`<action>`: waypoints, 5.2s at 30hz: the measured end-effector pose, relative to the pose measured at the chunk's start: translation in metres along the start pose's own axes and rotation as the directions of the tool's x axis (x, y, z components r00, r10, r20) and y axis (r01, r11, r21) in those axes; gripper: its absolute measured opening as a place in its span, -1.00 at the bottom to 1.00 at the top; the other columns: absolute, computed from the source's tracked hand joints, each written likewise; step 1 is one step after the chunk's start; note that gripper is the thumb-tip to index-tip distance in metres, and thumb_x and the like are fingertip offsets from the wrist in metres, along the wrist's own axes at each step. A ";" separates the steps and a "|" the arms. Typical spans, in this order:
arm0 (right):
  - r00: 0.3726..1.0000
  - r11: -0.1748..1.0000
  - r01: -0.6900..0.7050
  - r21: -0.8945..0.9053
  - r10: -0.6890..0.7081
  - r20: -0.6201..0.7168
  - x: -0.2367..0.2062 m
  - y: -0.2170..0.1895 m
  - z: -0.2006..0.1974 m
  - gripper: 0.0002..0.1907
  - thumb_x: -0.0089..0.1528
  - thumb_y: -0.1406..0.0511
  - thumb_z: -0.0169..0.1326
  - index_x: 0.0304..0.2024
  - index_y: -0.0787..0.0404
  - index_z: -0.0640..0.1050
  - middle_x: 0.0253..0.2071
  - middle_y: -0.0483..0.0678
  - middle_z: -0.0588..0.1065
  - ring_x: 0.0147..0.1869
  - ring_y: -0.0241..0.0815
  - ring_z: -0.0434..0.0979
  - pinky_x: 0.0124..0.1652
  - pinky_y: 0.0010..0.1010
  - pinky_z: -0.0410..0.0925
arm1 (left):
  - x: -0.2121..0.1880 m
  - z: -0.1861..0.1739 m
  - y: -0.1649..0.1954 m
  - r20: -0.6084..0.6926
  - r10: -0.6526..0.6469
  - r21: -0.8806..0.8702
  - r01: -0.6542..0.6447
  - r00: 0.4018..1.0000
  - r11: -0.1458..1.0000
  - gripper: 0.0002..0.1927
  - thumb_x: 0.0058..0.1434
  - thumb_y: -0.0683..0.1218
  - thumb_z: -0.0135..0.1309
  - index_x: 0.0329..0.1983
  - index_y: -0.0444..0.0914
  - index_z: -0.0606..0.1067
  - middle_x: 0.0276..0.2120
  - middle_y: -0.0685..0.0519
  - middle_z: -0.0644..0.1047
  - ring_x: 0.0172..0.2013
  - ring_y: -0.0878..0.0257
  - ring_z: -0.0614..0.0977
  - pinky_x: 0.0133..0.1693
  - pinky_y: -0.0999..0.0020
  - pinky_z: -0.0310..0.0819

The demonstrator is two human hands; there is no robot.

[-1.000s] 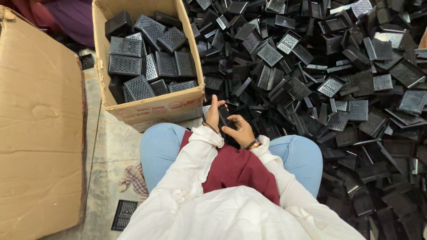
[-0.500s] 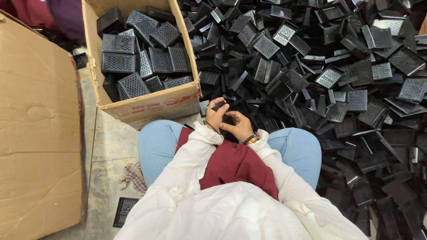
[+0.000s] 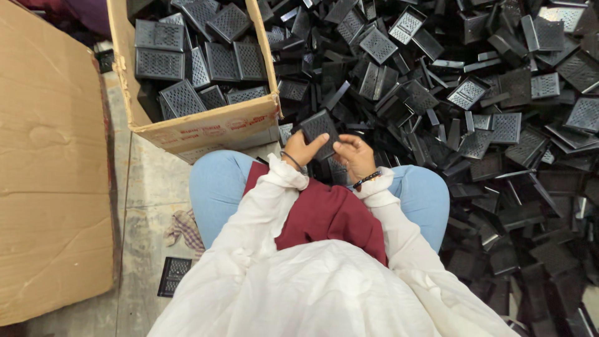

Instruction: The person sits on the floor and repeatedly picks up small black perforated metal components from a large pile. They place the components into a cardboard box positioned in front of them. The task involves continuous pick-and-place handling of the components.

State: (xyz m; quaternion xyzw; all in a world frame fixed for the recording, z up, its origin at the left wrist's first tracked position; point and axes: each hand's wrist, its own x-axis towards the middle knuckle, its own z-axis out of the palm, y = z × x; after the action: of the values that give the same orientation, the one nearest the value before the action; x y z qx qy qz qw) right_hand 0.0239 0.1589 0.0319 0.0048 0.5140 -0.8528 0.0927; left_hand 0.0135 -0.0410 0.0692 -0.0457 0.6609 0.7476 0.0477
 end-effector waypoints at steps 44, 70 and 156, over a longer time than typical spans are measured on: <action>0.883 0.034 0.133 -0.991 -0.457 0.103 0.062 -0.059 0.009 -0.75 0.11 0.22 0.37 -0.27 0.24 0.67 -0.26 0.08 0.52 -0.18 0.10 0.55 -0.19 -0.15 0.41 | 0.038 -0.020 -0.027 0.086 -0.178 -0.628 0.192 0.980 0.754 -0.59 0.34 0.01 0.15 0.22 -0.13 0.42 -0.26 0.02 0.58 -0.28 0.23 0.63 -0.23 0.27 0.60; 0.961 0.729 0.262 -0.632 -0.254 0.105 0.012 -0.008 0.066 -0.43 0.13 0.32 0.40 0.11 0.39 0.47 -0.01 0.07 0.57 0.03 -0.20 0.59 0.01 -0.37 0.47 | 0.045 -0.019 -0.034 0.011 -0.115 -0.537 0.103 0.993 0.837 -0.24 0.33 0.45 -0.19 -0.06 -0.29 0.61 -0.14 0.05 0.65 -0.13 0.36 0.64 -0.03 0.48 0.51; 0.684 0.053 0.349 -0.936 -0.697 0.216 0.081 -0.090 -0.003 -0.64 0.16 0.36 0.37 -0.04 0.27 0.56 -0.07 0.13 0.51 -0.03 0.15 0.57 -0.04 -0.19 0.48 | 0.045 -0.024 -0.023 0.004 -0.174 -0.455 0.156 0.985 0.877 -0.41 0.07 -0.30 0.18 0.20 -0.15 0.37 -0.19 0.01 0.58 -0.29 0.23 0.65 -0.25 0.30 0.60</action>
State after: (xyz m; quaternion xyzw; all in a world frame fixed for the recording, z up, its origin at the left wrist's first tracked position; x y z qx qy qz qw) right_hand -0.0711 0.1899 0.1010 -0.1122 0.8763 -0.3399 -0.3224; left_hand -0.0282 -0.0616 0.0375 -0.1255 0.4628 0.8732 0.0869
